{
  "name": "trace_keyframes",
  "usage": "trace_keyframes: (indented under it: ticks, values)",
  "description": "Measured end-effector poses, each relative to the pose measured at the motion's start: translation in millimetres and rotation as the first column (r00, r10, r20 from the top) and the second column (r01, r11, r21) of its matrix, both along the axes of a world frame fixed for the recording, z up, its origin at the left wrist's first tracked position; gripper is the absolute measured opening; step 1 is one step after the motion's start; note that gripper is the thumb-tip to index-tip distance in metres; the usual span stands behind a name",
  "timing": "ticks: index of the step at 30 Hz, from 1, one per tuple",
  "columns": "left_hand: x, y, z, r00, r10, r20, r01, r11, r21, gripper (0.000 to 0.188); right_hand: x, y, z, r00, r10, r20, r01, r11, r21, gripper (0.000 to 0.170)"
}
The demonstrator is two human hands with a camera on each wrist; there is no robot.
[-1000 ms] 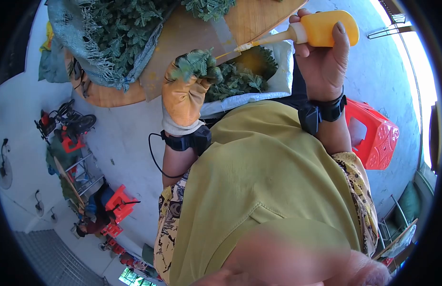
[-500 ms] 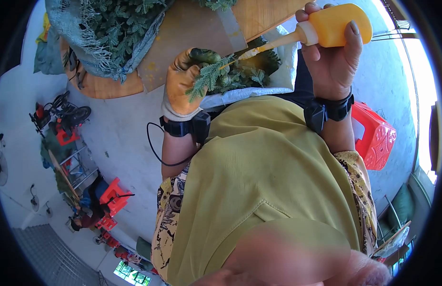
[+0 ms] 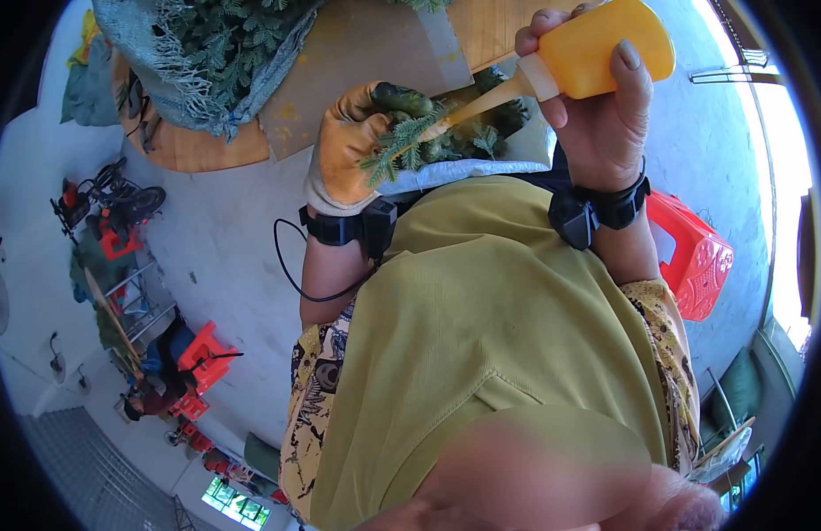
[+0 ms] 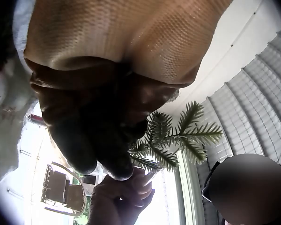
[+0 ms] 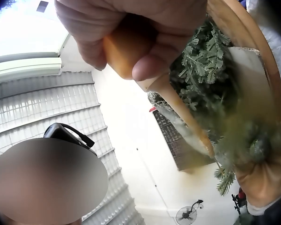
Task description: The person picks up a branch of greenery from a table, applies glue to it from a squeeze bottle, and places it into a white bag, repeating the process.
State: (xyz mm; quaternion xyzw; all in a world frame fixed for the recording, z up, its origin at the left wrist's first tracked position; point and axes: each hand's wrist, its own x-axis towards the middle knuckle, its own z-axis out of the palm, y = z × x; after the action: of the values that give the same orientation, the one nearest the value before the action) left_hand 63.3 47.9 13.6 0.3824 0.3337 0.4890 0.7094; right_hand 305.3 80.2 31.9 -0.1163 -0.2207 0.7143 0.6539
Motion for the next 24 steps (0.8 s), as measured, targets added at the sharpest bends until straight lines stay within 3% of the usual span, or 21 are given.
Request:
trace_keyframes:
  ticks: [5, 7, 10, 14, 16, 18, 20, 22, 24]
  values:
    - [-0.2, 0.0, 6.1, 0.999, -0.02, -0.036, 0.02, 1.0, -0.01, 0.02, -3.3, -4.8, 16.5, 0.997, -0.009, -0.079, -0.003, 0.989, -0.145, 0.045]
    - [-0.7, -0.5, 3.9, 0.997, -0.012, -0.077, 0.012, 1.0, 0.006, 0.021, 4.1, -0.1, 0.5, 0.999, 0.02, 0.043, -0.022, 0.999, 0.041, 0.044]
    - [-0.2, -1.2, -1.7, 1.0, 0.002, -0.028, -0.001, 0.999, 0.033, 0.023, 4.4, 1.0, -2.6, 0.998, -0.062, 0.002, 0.062, 0.998, 0.02, 0.045]
    - [-2.1, -0.5, -0.7, 0.997, -0.011, -0.072, 0.013, 0.999, 0.039, 0.024, 2.4, -1.1, 1.2, 0.998, -0.046, -0.052, 0.048, 0.999, 0.025, 0.046]
    - [-2.9, -0.4, 0.1, 0.992, -0.035, -0.121, 0.042, 0.998, 0.051, 0.024, 4.8, -1.5, -2.2, 0.999, 0.019, 0.041, -0.018, 1.0, -0.013, 0.047]
    - [-2.1, 0.1, -0.5, 0.998, -0.051, -0.04, 0.051, 0.999, 0.006, 0.022, 4.8, -1.2, -1.2, 0.997, 0.06, 0.043, -0.06, 0.998, -0.009, 0.047]
    - [0.2, 0.3, 6.7, 0.993, -0.05, -0.105, 0.054, 0.998, 0.034, 0.021, 1.3, -2.4, 6.0, 0.994, 0.102, 0.045, -0.102, 0.995, -0.005, 0.046]
    - [1.5, 0.0, 9.6, 0.985, -0.048, -0.167, 0.059, 0.996, 0.061, 0.02, -6.8, -6.6, 21.0, 0.997, -0.02, -0.07, 0.008, 0.987, -0.16, 0.046]
    - [2.2, -0.1, 9.4, 0.995, -0.055, -0.081, 0.057, 0.998, 0.023, 0.018, -5.4, -6.3, 19.5, 0.997, -0.021, -0.07, 0.01, 0.987, -0.162, 0.046]
